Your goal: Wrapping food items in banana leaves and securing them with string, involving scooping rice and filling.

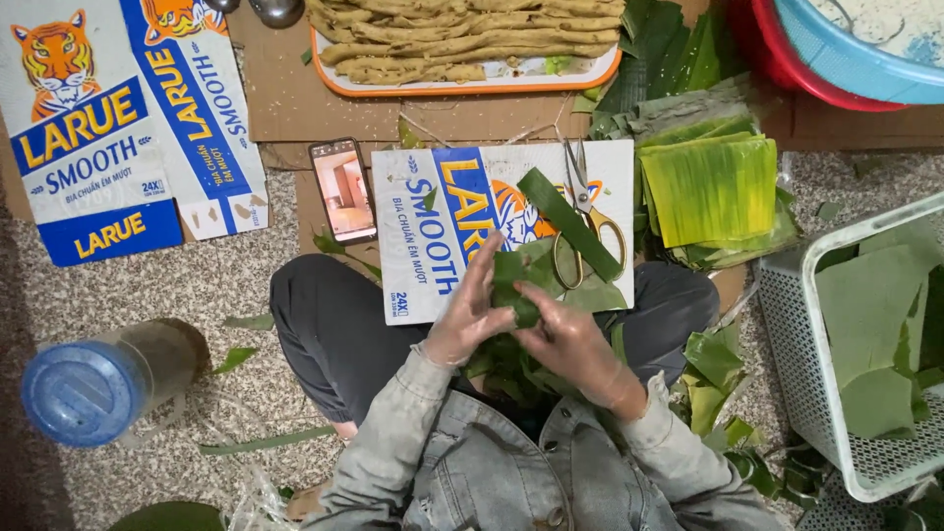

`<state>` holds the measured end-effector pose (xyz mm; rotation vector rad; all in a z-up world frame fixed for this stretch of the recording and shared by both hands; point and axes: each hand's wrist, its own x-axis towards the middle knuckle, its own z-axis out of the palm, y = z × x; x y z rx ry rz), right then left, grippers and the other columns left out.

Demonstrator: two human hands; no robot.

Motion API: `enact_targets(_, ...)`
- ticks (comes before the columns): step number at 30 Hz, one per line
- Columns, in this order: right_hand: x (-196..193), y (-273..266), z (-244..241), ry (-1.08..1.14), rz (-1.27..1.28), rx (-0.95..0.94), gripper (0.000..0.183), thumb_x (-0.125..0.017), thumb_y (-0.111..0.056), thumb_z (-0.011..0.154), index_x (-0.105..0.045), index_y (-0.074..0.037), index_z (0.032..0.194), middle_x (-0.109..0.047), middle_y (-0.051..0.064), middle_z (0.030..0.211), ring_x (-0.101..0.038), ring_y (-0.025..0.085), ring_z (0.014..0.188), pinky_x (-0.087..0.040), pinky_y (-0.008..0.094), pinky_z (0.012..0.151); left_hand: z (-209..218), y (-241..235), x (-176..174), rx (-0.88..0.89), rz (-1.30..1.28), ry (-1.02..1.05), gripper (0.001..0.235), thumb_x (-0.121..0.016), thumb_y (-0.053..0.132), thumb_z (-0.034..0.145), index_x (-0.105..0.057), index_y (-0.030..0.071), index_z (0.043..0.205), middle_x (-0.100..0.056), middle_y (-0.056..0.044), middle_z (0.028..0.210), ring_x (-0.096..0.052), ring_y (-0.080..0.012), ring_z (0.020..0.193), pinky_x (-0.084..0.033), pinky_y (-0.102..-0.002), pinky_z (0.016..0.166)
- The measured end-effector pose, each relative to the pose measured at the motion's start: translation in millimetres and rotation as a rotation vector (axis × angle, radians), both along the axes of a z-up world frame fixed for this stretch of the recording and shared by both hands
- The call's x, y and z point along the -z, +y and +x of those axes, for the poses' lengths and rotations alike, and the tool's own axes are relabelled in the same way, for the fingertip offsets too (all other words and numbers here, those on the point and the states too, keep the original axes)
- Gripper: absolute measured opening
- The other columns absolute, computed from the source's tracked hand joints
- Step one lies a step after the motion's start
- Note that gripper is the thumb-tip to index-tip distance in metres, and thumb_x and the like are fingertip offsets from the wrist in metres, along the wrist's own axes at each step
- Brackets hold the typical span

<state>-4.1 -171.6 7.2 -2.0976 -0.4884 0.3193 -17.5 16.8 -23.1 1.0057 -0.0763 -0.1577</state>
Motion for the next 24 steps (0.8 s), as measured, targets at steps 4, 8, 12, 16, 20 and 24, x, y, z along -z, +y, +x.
enact_targets(4, 3.8, -1.5, 4.3, -0.082, -0.090, -0.008, 0.061, -0.087, -0.010, 0.075, -0.067, -0.006, 0.133, -0.078, 0.018, 0.090, -0.077, 0.030, 0.075, -0.059, 0.040, 0.059, -5.5, -7.0, 1.9, -0.039, 0.192, -0.086, 0.072, -0.059, 0.038, 0.100, -0.029, 0.012, 0.159, -0.024, -0.019, 0.166, -0.018, -0.0448, 0.152, -0.014, -0.065, 0.124)
enact_targets(8, 13.1, -4.7, 5.7, -0.081, -0.173, -0.025, 0.063, -0.089, -0.015, 0.073, -0.068, -0.007, 0.132, -0.077, 0.019, 0.081, -0.075, 0.031, 0.067, -0.057, 0.040, 0.054, -12.8, -11.8, 9.9, -0.075, 0.461, -0.235, 0.049, -0.036, 0.034, 0.110, -0.048, 0.007, 0.149, -0.048, -0.018, 0.154, -0.029, -0.0383, 0.152, -0.013, -0.057, 0.125)
enact_targets(12, 3.1, 0.9, 17.4, -0.037, -0.192, -0.027, 0.069, -0.091, -0.020, 0.070, -0.068, -0.017, 0.135, -0.078, 0.011, 0.078, -0.076, 0.022, 0.067, -0.058, 0.038, 0.056, -3.7, -10.4, -3.8, -0.061, 0.406, -0.236, 0.051, -0.036, 0.043, 0.108, -0.054, 0.009, 0.141, -0.031, -0.022, 0.163, -0.019, -0.0441, 0.154, -0.013, -0.060, 0.125)
enact_targets(16, 2.4, -2.1, 22.6, 0.099, -0.019, 0.000, 0.071, -0.097, -0.018, 0.060, -0.073, -0.015, 0.127, -0.080, 0.012, 0.102, -0.074, 0.022, 0.066, -0.057, 0.032, 0.057, 0.3, -6.5, -18.1, -0.128, 0.724, -0.327, 0.056, -0.083, 0.023, 0.083, -0.055, 0.011, 0.131, -0.022, -0.034, 0.160, -0.022, -0.0506, 0.149, -0.017, -0.071, 0.119)
enact_targets(20, -52.4, -0.9, 38.3, 0.083, -0.156, -0.115, 0.064, -0.092, -0.024, 0.071, -0.071, -0.013, 0.130, -0.078, 0.015, 0.089, -0.071, 0.024, 0.065, -0.058, 0.033, 0.058, -1.4, -5.3, -6.8, -0.126, 1.088, -0.420, 0.060, -0.089, 0.023, 0.076, -0.059, 0.018, 0.128, -0.014, -0.021, 0.170, -0.003, -0.0383, 0.157, -0.005, -0.069, 0.119)
enact_targets(24, -61.5, -9.7, 33.3, -0.134, -0.208, -0.136, 0.055, -0.090, -0.014, 0.070, -0.073, -0.011, 0.122, -0.078, 0.013, 0.103, -0.074, 0.032, 0.073, -0.060, 0.041, 0.060, -6.0, -11.3, 4.9, -0.129, 1.009, -0.470, 0.060, -0.090, 0.016, 0.073, -0.055, 0.017, 0.123, -0.049, -0.014, 0.152, -0.030, -0.0299, 0.153, -0.013, -0.063, 0.122)
